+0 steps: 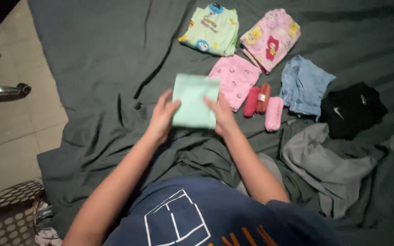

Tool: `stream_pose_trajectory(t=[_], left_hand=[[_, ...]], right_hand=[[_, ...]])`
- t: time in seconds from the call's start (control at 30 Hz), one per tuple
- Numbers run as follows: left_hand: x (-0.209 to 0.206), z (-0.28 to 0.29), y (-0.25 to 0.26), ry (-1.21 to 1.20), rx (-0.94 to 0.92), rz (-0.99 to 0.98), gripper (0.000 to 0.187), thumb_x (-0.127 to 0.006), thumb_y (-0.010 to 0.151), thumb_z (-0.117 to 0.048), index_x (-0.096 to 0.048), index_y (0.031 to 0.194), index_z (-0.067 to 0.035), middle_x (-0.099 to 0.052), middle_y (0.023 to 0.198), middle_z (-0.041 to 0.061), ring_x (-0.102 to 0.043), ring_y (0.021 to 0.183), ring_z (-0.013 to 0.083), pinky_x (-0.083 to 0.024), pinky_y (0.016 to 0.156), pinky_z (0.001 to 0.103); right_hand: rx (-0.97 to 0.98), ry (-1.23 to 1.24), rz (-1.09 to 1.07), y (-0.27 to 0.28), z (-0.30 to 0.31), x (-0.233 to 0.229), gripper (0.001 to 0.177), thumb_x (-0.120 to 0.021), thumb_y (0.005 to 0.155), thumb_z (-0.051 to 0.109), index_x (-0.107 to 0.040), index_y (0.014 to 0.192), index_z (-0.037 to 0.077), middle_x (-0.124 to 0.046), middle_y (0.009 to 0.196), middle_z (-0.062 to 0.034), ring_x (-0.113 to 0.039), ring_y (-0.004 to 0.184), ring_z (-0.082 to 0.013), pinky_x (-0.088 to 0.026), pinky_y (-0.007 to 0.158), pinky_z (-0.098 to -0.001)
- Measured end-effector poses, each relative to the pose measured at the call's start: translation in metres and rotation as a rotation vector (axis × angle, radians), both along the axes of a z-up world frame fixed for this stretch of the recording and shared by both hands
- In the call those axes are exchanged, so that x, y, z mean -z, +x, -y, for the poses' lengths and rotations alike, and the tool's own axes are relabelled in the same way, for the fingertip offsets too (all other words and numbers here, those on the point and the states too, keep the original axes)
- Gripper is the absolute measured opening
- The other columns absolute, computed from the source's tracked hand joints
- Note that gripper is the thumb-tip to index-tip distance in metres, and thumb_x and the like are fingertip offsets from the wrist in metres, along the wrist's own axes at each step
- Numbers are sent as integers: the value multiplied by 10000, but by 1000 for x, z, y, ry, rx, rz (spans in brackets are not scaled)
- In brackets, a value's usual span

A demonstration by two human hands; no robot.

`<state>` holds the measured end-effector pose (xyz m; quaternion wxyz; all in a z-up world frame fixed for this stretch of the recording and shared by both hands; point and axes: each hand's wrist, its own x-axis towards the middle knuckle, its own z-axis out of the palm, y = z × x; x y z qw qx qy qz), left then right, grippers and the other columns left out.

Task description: The person folds multiple garments one by one on a bed, including a black t-shirt, a light green top, a red patterned shirt, a peach butterfly-patterned shirt, a light blue dinosaur-patterned shirt, and white and pink underwear. Each item is smoothed, folded into a compact rectangle, and placed in a growing stack.

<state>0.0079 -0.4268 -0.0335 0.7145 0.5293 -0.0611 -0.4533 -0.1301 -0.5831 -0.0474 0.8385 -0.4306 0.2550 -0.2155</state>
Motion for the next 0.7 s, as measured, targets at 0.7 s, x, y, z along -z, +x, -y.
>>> stream_pose_trajectory(t=[0.7], left_hand=[[-9,-146,17,-52,-337,411,628,-674,962,-62,-305,1471,-59,-541,1220,122,-691,935,189,-580,848,324]], right_hand=[[-502,-1800,-718,149,38,25,940,-709,855,531,-315,1569,65,-147,1622,-263,-120,1466,-527,-141,1136,-706]])
